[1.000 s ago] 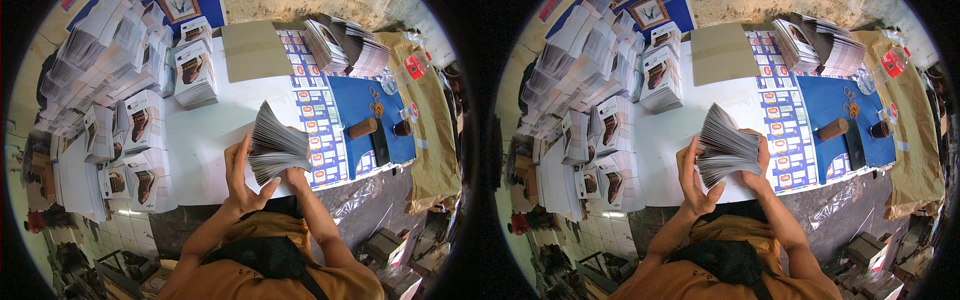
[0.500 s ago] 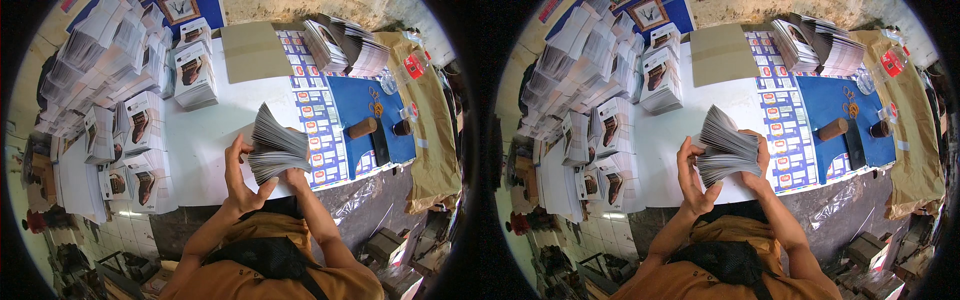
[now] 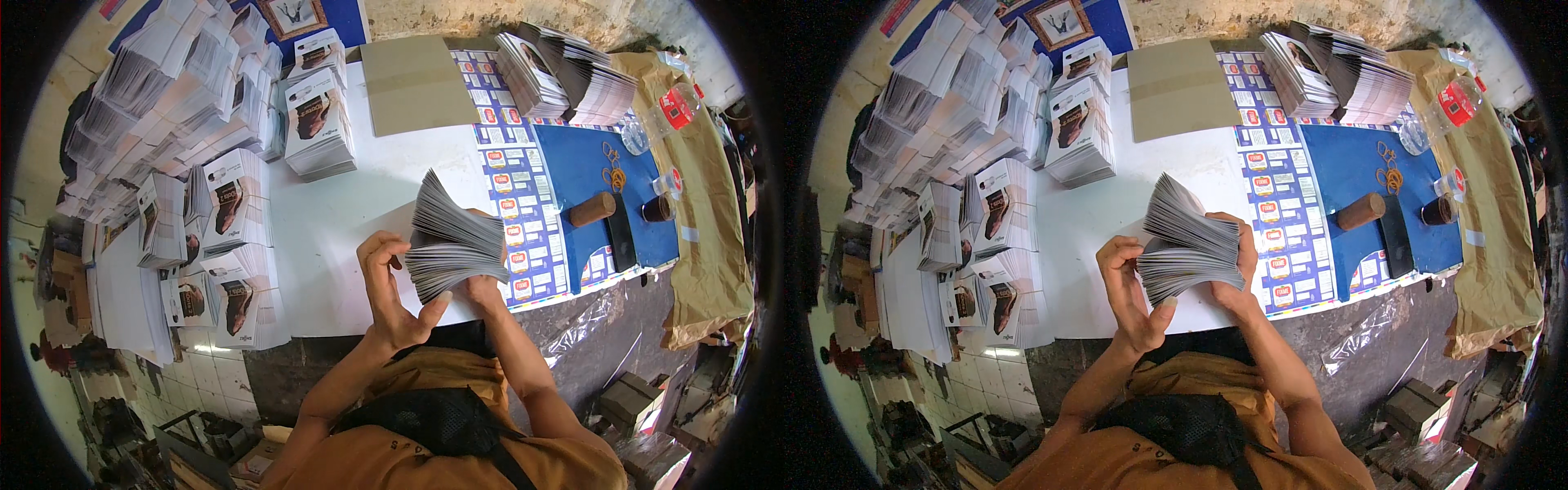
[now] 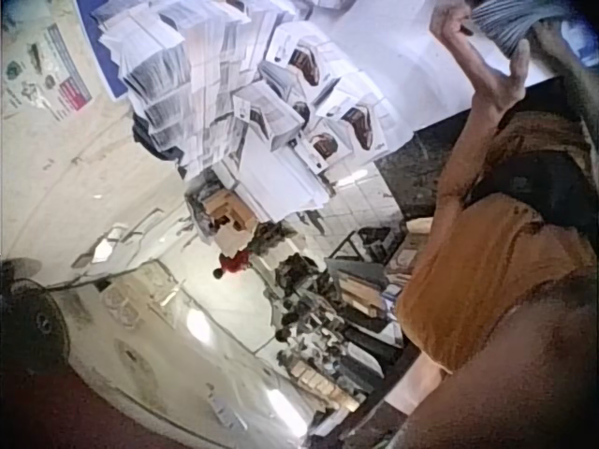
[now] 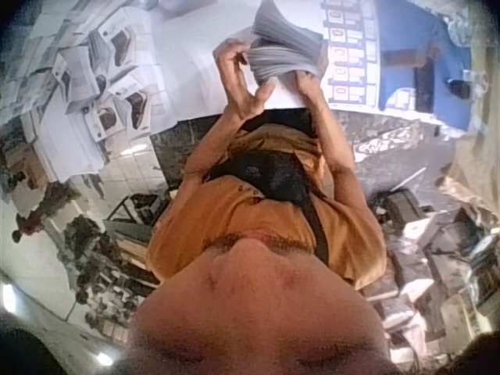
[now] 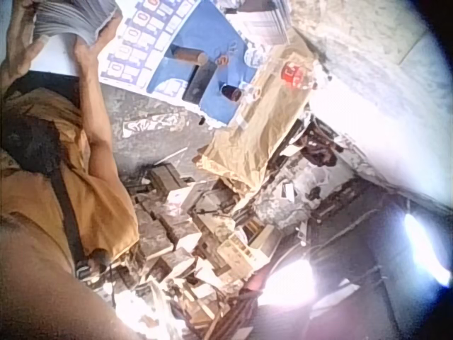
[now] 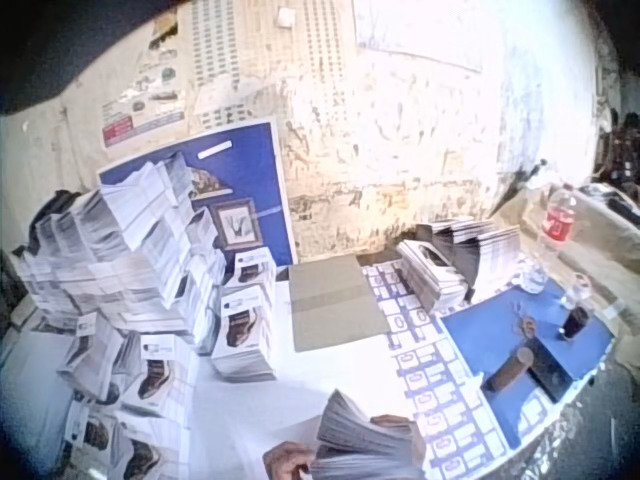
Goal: The person stacks brochures by hand, aligns the stack by tapping it against a table, and places the completed stack onto a larger pile.
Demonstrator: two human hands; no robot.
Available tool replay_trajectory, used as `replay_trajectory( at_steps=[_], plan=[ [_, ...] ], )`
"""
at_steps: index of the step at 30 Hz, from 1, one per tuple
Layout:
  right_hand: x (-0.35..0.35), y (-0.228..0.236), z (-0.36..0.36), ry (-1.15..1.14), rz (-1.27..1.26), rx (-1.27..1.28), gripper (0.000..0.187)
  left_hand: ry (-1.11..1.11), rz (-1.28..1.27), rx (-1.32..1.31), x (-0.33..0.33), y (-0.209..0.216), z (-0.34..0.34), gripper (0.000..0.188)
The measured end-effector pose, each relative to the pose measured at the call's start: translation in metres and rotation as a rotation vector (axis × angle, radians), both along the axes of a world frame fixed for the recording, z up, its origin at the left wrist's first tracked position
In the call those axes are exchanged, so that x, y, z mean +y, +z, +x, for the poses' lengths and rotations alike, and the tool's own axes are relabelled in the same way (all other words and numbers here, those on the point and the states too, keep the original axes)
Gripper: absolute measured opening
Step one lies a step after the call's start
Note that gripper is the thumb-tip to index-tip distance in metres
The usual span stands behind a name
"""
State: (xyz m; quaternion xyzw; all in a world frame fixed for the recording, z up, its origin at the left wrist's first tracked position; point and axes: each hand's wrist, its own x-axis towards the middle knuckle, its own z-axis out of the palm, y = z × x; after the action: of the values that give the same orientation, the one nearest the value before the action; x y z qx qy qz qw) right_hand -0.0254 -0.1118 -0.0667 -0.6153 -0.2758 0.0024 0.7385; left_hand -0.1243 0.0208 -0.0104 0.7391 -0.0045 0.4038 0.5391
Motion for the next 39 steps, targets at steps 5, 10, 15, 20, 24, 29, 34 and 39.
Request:
replay_trajectory(
  at_steps=[5, 10, 15, 20, 24, 29, 34, 39],
  plan=[
    [0.003, 0.008, 0.000, -0.007, 0.016, -0.052, 0.050, -0.052, -0.059, 0.036, 0.003, -0.002, -0.001, 0.081],
    [0.001, 0.004, 0.001, -0.018, -0.023, -0.057, 0.048, -0.036, 0.044, 0.067, 0.003, 0.007, 0.002, 0.091],
    [0.000, 0.001, 0.001, -0.009, -0.022, -0.044, 0.046, -0.031, 0.030, 0.051, 0.001, 0.001, 0.001, 0.089],
    [0.000, 0.001, 0.001, -0.004, -0.019, -0.021, 0.046, 0.017, 0.052, -0.009, 0.002, 0.001, 0.003, 0.077],
    [0.000, -0.001, 0.002, -0.008, -0.051, -0.044, 0.045, -0.045, -0.028, 0.018, 0.002, 0.001, 0.003, 0.078],
    [0.003, 0.009, 0.000, -0.022, -0.030, -0.069, 0.045, -0.047, -0.033, 0.074, 0.003, 0.007, 0.003, 0.090],
    [0.003, 0.008, 0.000, -0.029, -0.021, -0.046, 0.046, -0.029, 0.051, 0.062, 0.004, 0.005, 0.003, 0.093],
    [0.002, 0.004, 0.001, -0.018, -0.035, -0.049, 0.045, -0.038, -0.050, 0.040, 0.000, 0.003, 0.003, 0.084]
  ],
)
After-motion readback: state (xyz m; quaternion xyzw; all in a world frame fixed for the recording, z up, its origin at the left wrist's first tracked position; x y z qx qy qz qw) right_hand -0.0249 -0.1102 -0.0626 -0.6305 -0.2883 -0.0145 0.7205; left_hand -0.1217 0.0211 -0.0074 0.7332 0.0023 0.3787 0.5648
